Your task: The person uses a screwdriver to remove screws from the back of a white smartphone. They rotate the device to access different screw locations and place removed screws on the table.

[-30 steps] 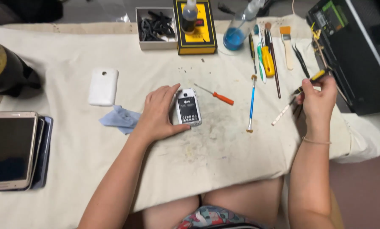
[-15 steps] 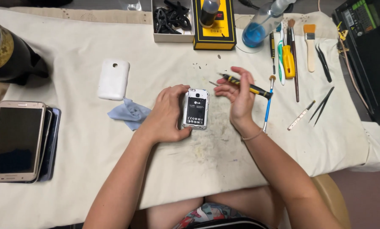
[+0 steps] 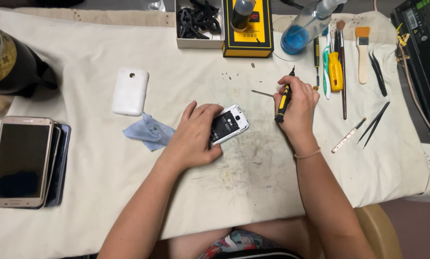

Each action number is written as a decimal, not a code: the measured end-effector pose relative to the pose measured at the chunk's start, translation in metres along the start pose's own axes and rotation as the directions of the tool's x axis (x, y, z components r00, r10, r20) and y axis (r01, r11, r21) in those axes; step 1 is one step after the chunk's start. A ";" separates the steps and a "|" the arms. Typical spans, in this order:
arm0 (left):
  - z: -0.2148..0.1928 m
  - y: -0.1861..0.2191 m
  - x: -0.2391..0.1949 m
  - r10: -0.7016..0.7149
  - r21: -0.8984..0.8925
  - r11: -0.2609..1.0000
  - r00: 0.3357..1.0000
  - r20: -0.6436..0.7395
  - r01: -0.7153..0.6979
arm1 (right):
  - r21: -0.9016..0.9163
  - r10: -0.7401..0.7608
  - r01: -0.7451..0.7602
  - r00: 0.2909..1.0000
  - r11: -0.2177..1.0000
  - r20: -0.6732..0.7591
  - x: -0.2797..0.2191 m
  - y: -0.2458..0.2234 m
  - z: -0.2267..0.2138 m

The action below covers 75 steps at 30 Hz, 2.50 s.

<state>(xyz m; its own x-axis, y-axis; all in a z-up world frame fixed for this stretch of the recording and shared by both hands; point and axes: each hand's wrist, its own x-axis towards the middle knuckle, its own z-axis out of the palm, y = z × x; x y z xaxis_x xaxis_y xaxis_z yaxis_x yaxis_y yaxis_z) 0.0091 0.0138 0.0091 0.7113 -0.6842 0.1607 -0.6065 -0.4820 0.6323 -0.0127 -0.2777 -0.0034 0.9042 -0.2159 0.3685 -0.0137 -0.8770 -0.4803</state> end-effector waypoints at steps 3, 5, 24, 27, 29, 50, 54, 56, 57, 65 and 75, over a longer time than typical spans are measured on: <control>-0.015 -0.004 0.002 0.002 -0.025 1.000 0.998 -0.057 -0.003 | 0.033 0.000 -0.002 0.999 0.999 0.046 0.002 0.012 0.003; -0.021 -0.005 -0.002 -0.043 -0.032 0.999 0.999 -0.023 0.043 | 0.022 0.014 -0.015 0.999 1.000 0.047 -0.001 0.004 -0.001; -0.020 -0.010 0.003 -0.141 -0.120 0.983 0.989 -0.036 0.136 | 0.807 0.292 -0.198 0.956 0.556 0.034 0.041 -0.045 0.061; -0.019 -0.008 0.002 -0.143 -0.101 0.985 0.989 -0.038 0.138 | 0.811 0.273 -0.237 0.957 0.536 0.099 0.047 -0.041 0.065; -0.016 -0.011 0.001 -0.145 -0.096 0.985 0.988 -0.043 0.140 | 0.806 0.280 -0.258 0.952 0.533 0.120 0.049 -0.043 0.064; 0.013 -0.032 0.032 -0.221 -0.131 0.974 0.906 -0.361 0.186 | 0.859 0.275 -0.287 0.945 0.424 0.180 0.038 -0.057 0.049; 0.017 -0.019 0.056 -0.206 -0.282 0.955 0.881 -0.425 0.087 | 0.894 0.168 -0.249 0.965 0.371 0.199 0.027 -0.066 0.054; 0.020 -0.030 0.051 -0.208 -0.292 0.953 0.877 -0.434 0.081 | 0.902 0.133 -0.247 0.968 0.353 0.213 0.025 -0.062 0.062; 0.024 -0.035 0.053 -0.197 -0.307 0.950 0.881 -0.429 0.063 | 0.908 0.118 -0.244 0.969 0.340 0.217 0.024 -0.058 0.063; 0.009 -0.024 0.046 -0.228 -0.428 0.902 0.902 -0.368 0.053 | 0.911 -0.003 -0.090 0.995 0.403 0.099 0.018 -0.069 0.061; -0.002 -0.016 0.047 -0.323 -0.617 0.781 0.909 -0.264 0.098 | 0.833 -0.201 0.195 0.974 0.518 -0.102 0.018 -0.063 0.065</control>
<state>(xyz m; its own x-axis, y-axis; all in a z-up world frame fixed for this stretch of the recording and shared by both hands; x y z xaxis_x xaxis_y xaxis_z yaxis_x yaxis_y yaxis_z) 0.0532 -0.0093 0.0081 0.9362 -0.3215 0.1419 -0.1845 -0.1061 0.9771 0.0319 -0.1985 -0.0187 0.8399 -0.0777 0.5371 0.5244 -0.1388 -0.8401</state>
